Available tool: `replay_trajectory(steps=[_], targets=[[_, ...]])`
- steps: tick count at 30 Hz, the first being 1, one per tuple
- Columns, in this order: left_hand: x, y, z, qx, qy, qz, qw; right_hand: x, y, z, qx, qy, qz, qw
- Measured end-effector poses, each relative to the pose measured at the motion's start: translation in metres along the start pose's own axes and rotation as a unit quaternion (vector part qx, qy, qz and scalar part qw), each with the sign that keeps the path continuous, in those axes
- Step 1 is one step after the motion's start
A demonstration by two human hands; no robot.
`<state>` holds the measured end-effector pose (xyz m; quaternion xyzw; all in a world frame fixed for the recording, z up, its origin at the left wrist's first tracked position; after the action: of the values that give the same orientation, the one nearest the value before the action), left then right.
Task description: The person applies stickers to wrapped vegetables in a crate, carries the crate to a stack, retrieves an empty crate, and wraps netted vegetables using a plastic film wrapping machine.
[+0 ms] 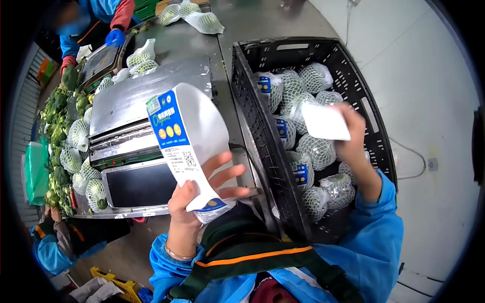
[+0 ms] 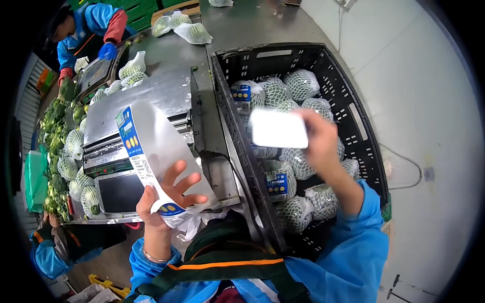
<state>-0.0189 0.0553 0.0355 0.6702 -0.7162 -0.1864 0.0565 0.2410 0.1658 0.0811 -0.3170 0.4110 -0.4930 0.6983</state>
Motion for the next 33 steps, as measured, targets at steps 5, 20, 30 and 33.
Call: replay_trajectory(steps=[5,20,30,33], targets=[[0.01,-0.012,0.008,-0.132,0.06,0.048,0.988,-0.106,0.124,0.004,-0.264,-0.01,-0.301,0.916],[0.033,-0.003,0.027,-0.054,0.135,0.026,0.989,-0.14,0.24,-0.007,0.27,-0.169,-0.422,0.849],[0.026,-0.019,0.007,-0.118,0.104,0.122,0.98,-0.164,0.257,-0.024,0.442,0.015,-0.181,0.879],[0.027,-0.017,0.01,-0.114,0.143,0.12,0.976,-0.129,0.112,-0.038,0.081,0.023,0.028,0.996]])
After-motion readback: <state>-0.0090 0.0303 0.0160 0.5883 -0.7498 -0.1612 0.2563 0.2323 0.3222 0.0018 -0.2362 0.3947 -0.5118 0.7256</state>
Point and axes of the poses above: each hand's wrist, its own x-axis away from the middle knuckle, its own z-axis out of the back of the hand, y = z × x, the point moved 3 cm from there along -x, towards the middle knuckle, and after that the axes turned 8 degrees about -z, right-handed, at the moved point
